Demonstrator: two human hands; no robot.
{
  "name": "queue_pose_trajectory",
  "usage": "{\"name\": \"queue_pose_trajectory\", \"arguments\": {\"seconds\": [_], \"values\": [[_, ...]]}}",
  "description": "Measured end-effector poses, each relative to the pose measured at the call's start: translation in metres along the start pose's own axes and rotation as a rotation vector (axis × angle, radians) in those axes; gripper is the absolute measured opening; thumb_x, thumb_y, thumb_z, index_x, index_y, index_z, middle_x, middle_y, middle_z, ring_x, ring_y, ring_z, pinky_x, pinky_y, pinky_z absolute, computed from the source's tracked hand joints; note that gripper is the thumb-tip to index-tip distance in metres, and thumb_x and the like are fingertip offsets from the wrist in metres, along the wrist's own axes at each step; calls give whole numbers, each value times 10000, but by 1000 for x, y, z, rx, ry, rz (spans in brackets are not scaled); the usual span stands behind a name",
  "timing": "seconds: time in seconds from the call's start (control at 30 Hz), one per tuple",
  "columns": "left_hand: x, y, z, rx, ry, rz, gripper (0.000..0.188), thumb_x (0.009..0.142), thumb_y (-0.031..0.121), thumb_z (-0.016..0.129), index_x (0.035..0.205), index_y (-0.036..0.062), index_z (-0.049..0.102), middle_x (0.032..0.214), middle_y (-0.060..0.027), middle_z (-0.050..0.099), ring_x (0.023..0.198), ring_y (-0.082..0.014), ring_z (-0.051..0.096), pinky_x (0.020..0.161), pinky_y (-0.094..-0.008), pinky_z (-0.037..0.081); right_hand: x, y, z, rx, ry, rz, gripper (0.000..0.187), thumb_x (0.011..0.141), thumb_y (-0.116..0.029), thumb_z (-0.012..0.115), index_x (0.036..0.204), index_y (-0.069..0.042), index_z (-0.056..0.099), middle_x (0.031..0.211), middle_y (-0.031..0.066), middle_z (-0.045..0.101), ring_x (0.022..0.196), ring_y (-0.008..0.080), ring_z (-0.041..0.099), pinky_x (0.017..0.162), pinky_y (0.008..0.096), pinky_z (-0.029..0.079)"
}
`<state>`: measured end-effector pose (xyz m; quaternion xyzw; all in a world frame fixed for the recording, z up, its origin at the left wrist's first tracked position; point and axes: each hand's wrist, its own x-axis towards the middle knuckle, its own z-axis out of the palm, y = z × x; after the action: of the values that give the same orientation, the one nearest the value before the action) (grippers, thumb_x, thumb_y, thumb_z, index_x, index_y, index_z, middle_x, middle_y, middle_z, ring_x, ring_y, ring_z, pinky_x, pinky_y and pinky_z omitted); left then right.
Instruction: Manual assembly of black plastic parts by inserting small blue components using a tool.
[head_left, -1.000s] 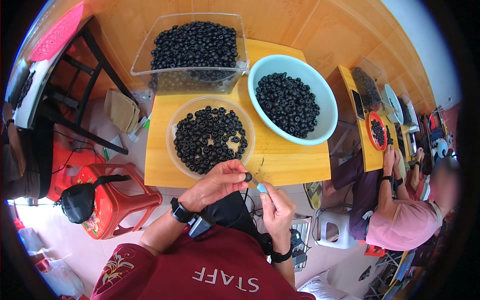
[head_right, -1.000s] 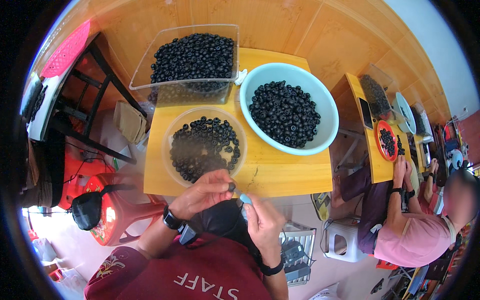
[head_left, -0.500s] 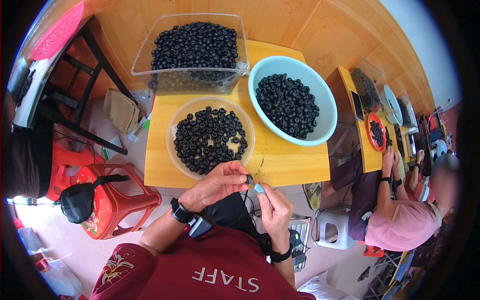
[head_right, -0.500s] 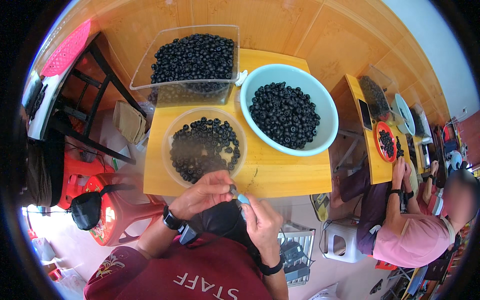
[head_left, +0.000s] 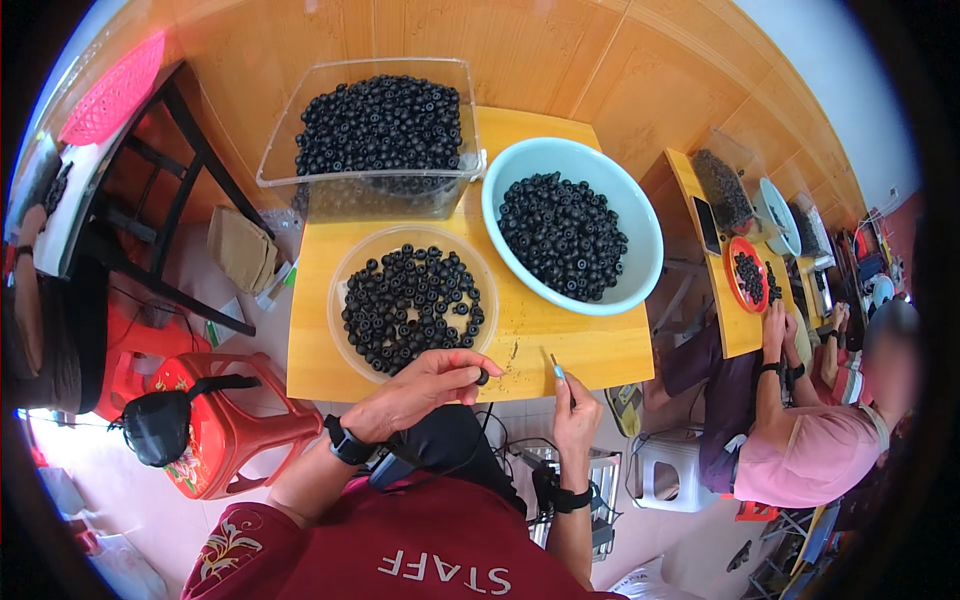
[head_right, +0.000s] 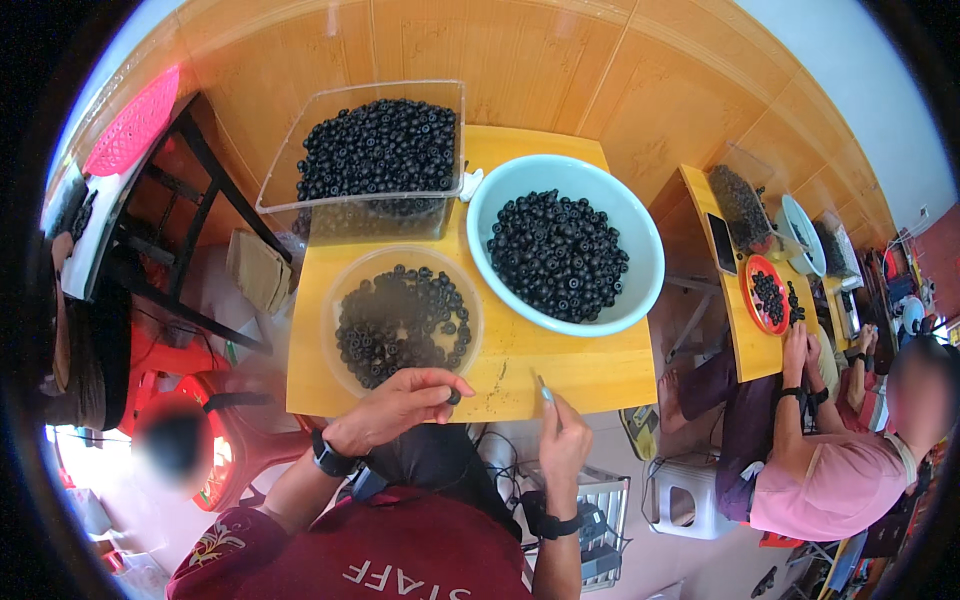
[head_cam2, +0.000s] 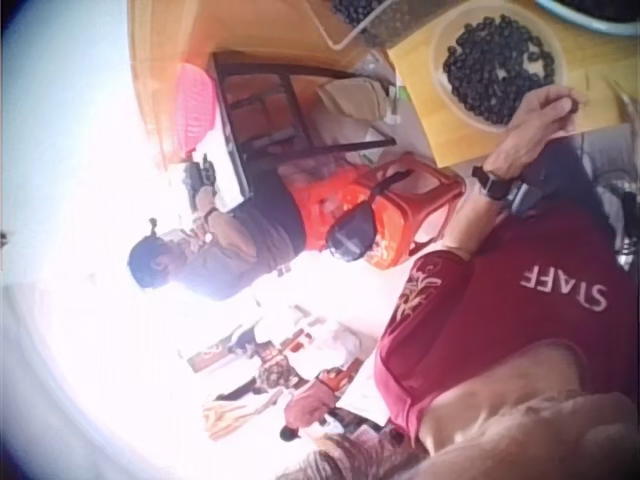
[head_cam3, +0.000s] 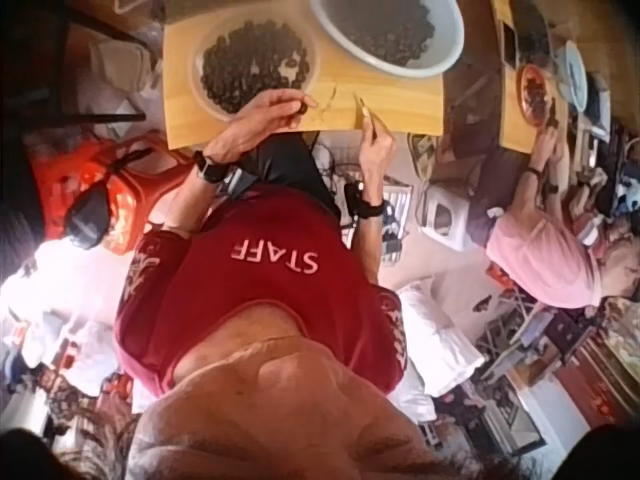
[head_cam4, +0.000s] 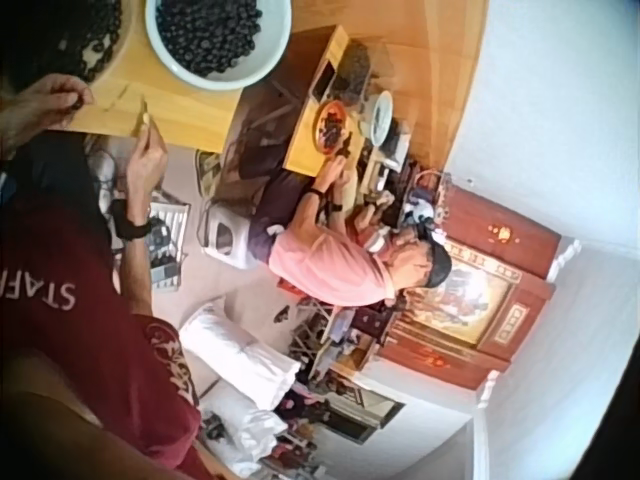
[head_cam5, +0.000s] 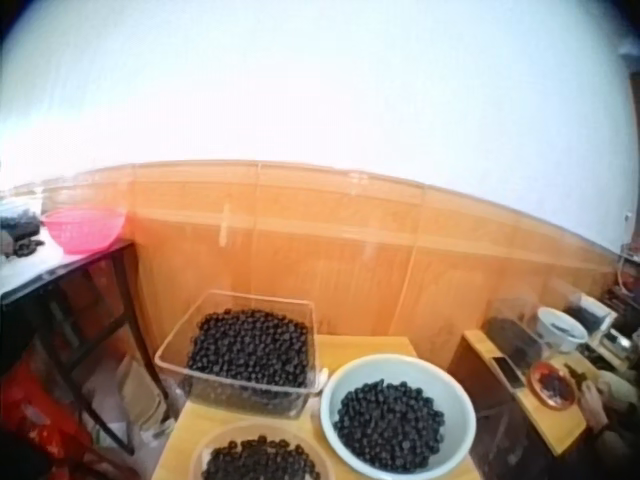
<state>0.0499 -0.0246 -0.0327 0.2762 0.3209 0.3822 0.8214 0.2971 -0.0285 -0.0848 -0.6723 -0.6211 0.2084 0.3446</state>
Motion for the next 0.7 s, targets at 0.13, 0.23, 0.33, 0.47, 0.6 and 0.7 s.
{"name": "queue_pose_trajectory", "arguments": {"seconds": [0.13, 0.23, 0.33, 0.47, 0.6, 0.7], "values": [[12, 21, 2, 119, 22, 57, 138, 949, 137, 539, 1052, 48, 559, 842, 27, 533, 740, -61, 514, 700, -201, 450, 2, 20, 10, -14, 85, -63, 256, 900, -195, 593, 1013, 24, 661, 795, 222, 662, 732, 275, 670, 663, 358, 493], [39, 54, 15, 239, 44, 110, 162, 922, 171, 581, 1030, 60, 533, 857, 20, 524, 719, -65, 501, 697, -209, 444, 1, 17, 12, 28, 61, 22, 236, 893, -218, 588, 1007, -37, 686, 866, 218, 667, 800, 379, 657, 682, 404, 509], [89, 84, 29, 348, 56, 268, 309, 892, 222, 618, 1132, 53, 523, 990, -27, 559, 805, -103, 588, 720, -223, 484, 0, 12, 11, 33, 71, -21, 231, 906, -180, 581, 1010, 10, 661, 820, 228, 663, 759, 318, 673, 670, 364, 496], [98, 113, 49, 478, 150, 317, 393, 882, 243, 638, 1183, 25, 511, 1043, -65, 575, 774, -142, 649, 679, -219, 515, 0, 16, 12, 69, 80, -52, 225, 914, -169, 565, 1017, 8, 659, 828, 225, 662, 758, 323, 668, 669, 368, 494], [78, 101, 15, 646, 206, 114, 336, 872, 209, 647, 1119, -8, 574, 935, -72, 642, 651, -138, 647, 593, -232, 523, 3, 18, 11, 92, 57, -12, 251, 910, -201, 556, 1045, -21, 667, 892, 230, 658, 816, 396, 643, 692, 421, 501], [67, 71, -25, 736, 272, 133, 223, 827, 138, 671, 965, -33, 630, 817, -79, 664, 623, -144, 648, 556, -240, 512, 4, 16, 9, 85, 44, -2, 255, 909, -200, 556, 1049, -17, 665, 900, 231, 658, 823, 396, 643, 698, 424, 500]]}}
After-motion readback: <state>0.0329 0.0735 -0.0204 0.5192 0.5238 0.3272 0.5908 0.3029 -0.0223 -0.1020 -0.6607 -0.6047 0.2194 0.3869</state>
